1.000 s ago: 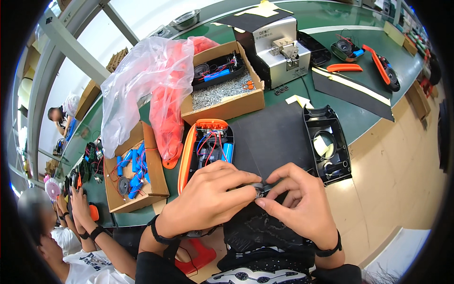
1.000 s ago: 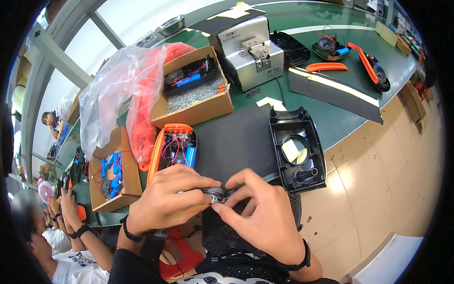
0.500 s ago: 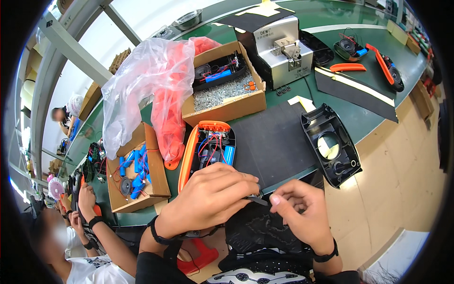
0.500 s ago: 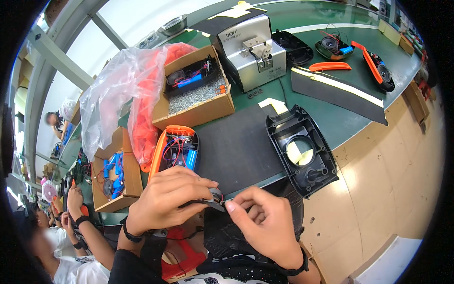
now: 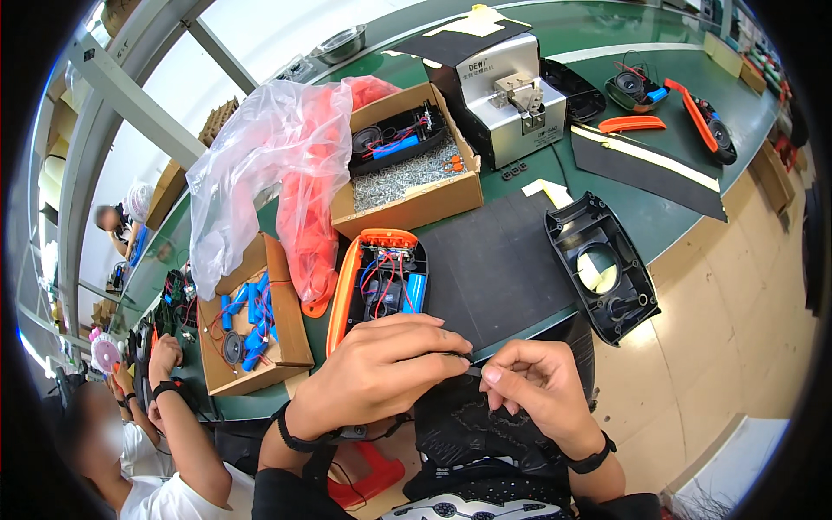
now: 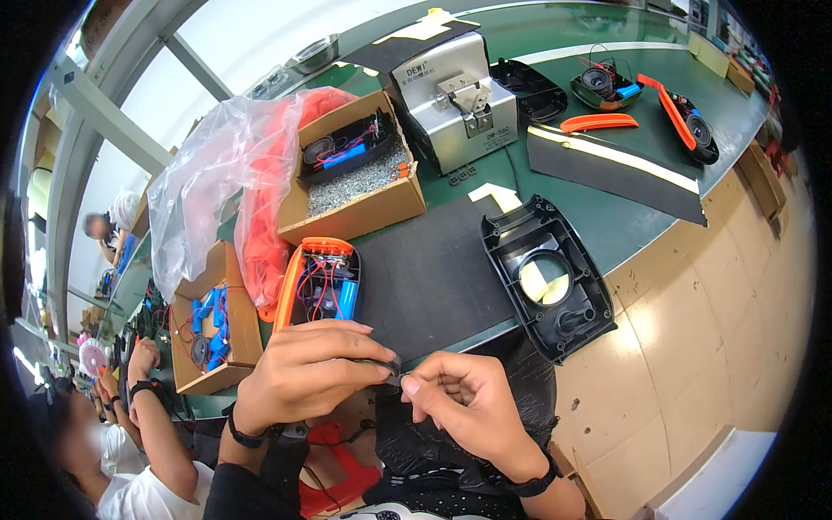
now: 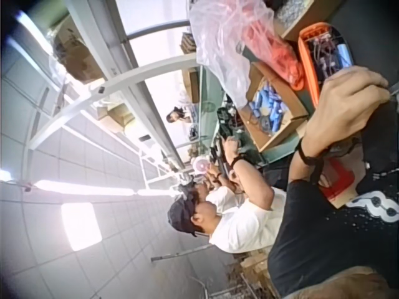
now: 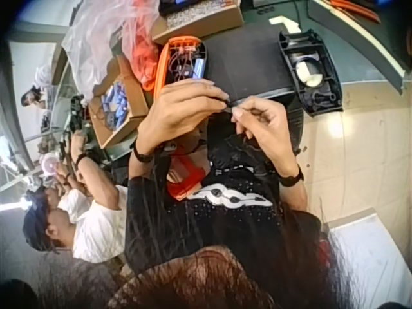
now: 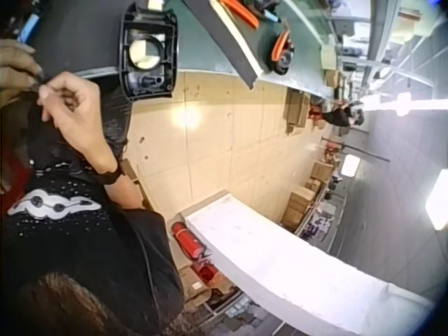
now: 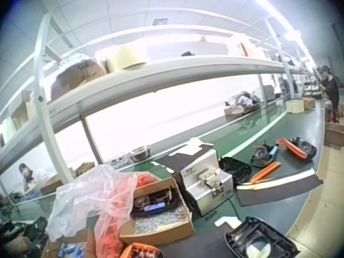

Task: The person assembles an electronic device by hand, placing a speaker into a housing, applying adhesive tape, and connecting wires to a battery pack. They handle a red strap and fit the device's casing together.

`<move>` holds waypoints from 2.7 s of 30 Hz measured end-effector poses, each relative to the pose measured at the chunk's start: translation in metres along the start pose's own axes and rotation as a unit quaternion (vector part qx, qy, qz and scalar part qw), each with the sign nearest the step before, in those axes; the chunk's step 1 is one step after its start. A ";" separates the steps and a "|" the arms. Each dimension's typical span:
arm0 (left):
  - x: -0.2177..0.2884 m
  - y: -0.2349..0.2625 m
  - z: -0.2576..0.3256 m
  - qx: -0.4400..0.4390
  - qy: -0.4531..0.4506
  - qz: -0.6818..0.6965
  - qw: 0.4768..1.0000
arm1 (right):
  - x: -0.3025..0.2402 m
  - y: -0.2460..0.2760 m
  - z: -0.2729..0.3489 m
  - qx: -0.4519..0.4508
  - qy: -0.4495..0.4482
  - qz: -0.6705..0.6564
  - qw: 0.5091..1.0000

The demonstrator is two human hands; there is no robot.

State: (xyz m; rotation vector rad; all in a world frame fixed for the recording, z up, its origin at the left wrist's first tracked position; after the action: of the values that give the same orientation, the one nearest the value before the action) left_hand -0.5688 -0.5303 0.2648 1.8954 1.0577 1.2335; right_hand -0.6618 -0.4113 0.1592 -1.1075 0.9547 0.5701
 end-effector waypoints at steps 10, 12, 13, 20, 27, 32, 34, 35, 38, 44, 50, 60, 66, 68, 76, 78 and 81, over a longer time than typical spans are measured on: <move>0.000 0.000 0.004 0.011 0.006 0.010 1.000 | 0.011 -0.004 0.002 -0.010 0.017 -0.045 0.999; 0.000 0.001 0.006 0.016 0.013 0.007 1.000 | 0.011 -0.005 0.002 -0.002 0.029 -0.048 0.998; 0.000 0.001 0.006 0.018 0.018 0.005 1.000 | 0.011 -0.005 0.003 0.001 0.029 -0.048 0.998; -0.001 0.001 0.007 0.027 0.024 0.029 0.999 | 0.010 -0.001 0.000 0.045 0.029 -0.060 0.997; 0.002 0.003 0.007 0.032 0.020 0.017 0.999 | 0.019 -0.004 0.000 0.021 0.007 -0.118 0.993; 0.000 0.003 0.006 0.039 0.029 0.036 0.998 | 0.025 -0.007 0.000 0.019 0.009 -0.144 0.989; -0.001 0.002 0.007 0.040 0.034 0.039 0.998 | 0.025 -0.007 0.000 0.018 0.011 -0.144 0.989; -0.002 0.002 0.007 0.039 0.034 0.040 0.998 | 0.024 -0.008 0.000 0.017 0.013 -0.141 0.990; -0.001 0.003 0.007 0.039 0.035 0.043 0.998 | 0.022 -0.007 -0.001 0.016 0.013 -0.115 0.993; -0.003 0.003 0.006 0.038 0.043 0.048 0.997 | 0.015 -0.008 0.007 0.034 0.032 0.006 0.999; -0.007 0.008 0.000 0.033 0.082 0.080 0.993 | 0.010 -0.005 0.011 0.012 0.058 0.113 0.992; -0.012 0.010 0.004 0.039 0.108 0.121 0.986 | -0.029 -0.011 0.009 0.119 0.241 0.183 0.946; -0.014 0.009 0.004 0.040 0.107 0.146 0.983 | -0.026 -0.018 0.014 0.142 0.300 0.206 0.921; -0.014 0.009 0.004 0.037 0.100 0.154 0.982 | -0.026 -0.016 0.009 0.151 0.303 0.194 0.921; -0.009 0.011 0.008 0.051 0.081 0.130 0.987 | -0.029 -0.022 -0.001 0.105 0.230 0.157 0.955; -0.008 0.010 0.008 0.054 0.073 0.126 0.988 | -0.025 -0.020 0.001 0.097 0.203 0.118 0.967; -0.011 0.011 0.010 0.056 0.070 0.118 0.989 | -0.010 -0.013 0.002 0.078 0.158 0.039 0.983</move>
State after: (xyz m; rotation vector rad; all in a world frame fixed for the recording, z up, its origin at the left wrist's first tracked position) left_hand -0.5585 -0.5459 0.2659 2.0929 1.0126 1.4865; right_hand -0.6559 -0.4135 0.1739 -1.0392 1.3016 0.3794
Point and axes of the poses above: each hand's wrist, its own z-axis away from the middle knuckle, its own y-axis out of the back of the hand, x = y × z, the point moved 7 cm from there along -z, towards the middle knuckle, and after that the axes turned 3 degrees about -z, right-handed, at the moved point
